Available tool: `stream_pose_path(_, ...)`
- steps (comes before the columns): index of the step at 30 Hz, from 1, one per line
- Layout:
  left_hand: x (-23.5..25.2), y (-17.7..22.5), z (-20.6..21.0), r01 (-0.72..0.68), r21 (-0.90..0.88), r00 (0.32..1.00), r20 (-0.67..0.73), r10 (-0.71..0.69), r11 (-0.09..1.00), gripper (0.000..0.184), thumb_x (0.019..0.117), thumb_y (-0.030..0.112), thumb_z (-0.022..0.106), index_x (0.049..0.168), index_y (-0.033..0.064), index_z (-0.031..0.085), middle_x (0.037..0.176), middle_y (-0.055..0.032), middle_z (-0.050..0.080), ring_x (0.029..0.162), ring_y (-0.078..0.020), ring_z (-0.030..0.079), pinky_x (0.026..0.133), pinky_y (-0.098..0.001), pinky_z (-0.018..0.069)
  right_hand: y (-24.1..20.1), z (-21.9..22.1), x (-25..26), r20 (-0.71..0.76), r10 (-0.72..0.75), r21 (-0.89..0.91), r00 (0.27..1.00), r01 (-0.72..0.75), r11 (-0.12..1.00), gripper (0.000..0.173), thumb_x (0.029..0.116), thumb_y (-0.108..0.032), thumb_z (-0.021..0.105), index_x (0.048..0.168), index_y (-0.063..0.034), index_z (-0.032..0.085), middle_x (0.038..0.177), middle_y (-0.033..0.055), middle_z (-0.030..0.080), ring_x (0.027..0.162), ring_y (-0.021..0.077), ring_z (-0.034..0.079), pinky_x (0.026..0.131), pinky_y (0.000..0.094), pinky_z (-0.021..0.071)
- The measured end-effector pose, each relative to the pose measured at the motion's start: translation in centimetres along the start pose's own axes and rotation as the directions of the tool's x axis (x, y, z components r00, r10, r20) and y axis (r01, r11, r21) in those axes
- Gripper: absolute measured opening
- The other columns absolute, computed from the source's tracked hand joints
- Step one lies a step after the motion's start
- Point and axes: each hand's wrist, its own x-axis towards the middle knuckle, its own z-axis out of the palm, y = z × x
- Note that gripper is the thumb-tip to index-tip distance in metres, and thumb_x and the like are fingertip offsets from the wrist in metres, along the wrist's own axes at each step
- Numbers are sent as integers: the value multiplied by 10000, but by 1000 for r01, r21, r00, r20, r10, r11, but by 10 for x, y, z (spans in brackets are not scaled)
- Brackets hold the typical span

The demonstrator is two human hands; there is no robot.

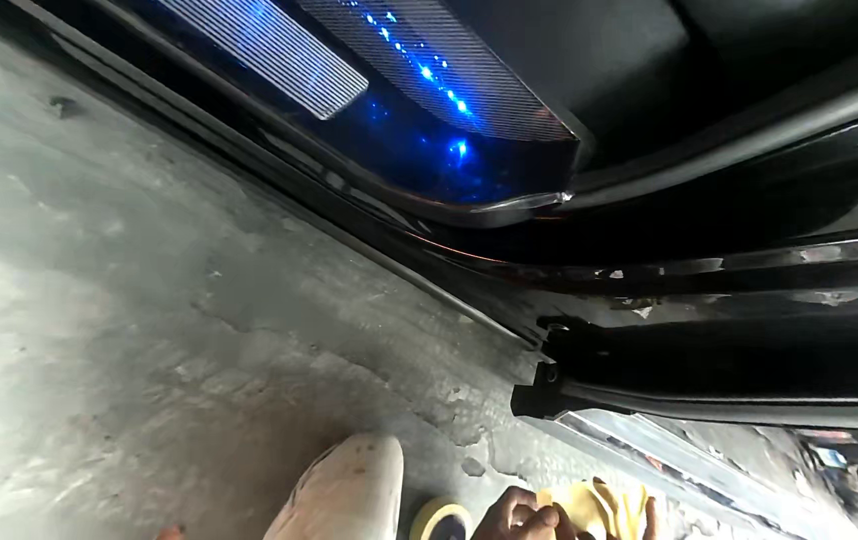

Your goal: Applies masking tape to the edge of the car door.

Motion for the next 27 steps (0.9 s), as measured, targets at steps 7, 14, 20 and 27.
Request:
stream_pose_path(7, 11, 3, -17, -74, 81, 992, -96, 82, 994, 273, 1036, 140, 569, 1239, -42, 565, 1003, -121, 659, 833, -183, 686, 771, -364, 598, -9, 14, -9, -13, -91, -47, 996, 91, 995, 1082, 798, 7, 817, 1549, 106, 44, 1485, 396, 359, 1289, 302, 599, 925, 392, 613)
stream_pose_path(14, 35, 15, -61, -102, -70, 994, -42, 99, 992, 279, 1089, 168, 435, 1297, 24, 552, 1067, -80, 659, 896, -179, 688, 789, -373, 605, -28, 2, 16, -115, -114, -21, 987, 112, 993, 707, 908, -114, 774, 1388, 129, 316, 1419, 291, 431, 1315, 232, 546, 985, 350, 573)
stream_pose_path(20, 66, 51, -87, -197, 116, 971, 160, 177, 974, 437, 976, 197, 671, 1343, 20, 512, 1166, -88, 666, 1000, -151, 667, 889, -339, 568, -42, 13, 29, -140, -183, -60, 973, 176, 983, 374, 909, -27, 732, 1120, 109, 455, 1013, 119, 629, 940, 35, 682, 859, 218, 602)
stream_pose_path(27, 124, 73, -89, -443, 280, 896, 97, 434, 852, 331, 929, 112, 692, 1238, 13, 632, 1141, -103, 690, 1040, -157, 673, 931, -340, 567, -32, 25, 24, -26, -150, -122, 988, 146, 982, 567, 878, 17, 736, 1303, 237, 431, 922, 116, 679, 830, 61, 684, 800, 240, 598)
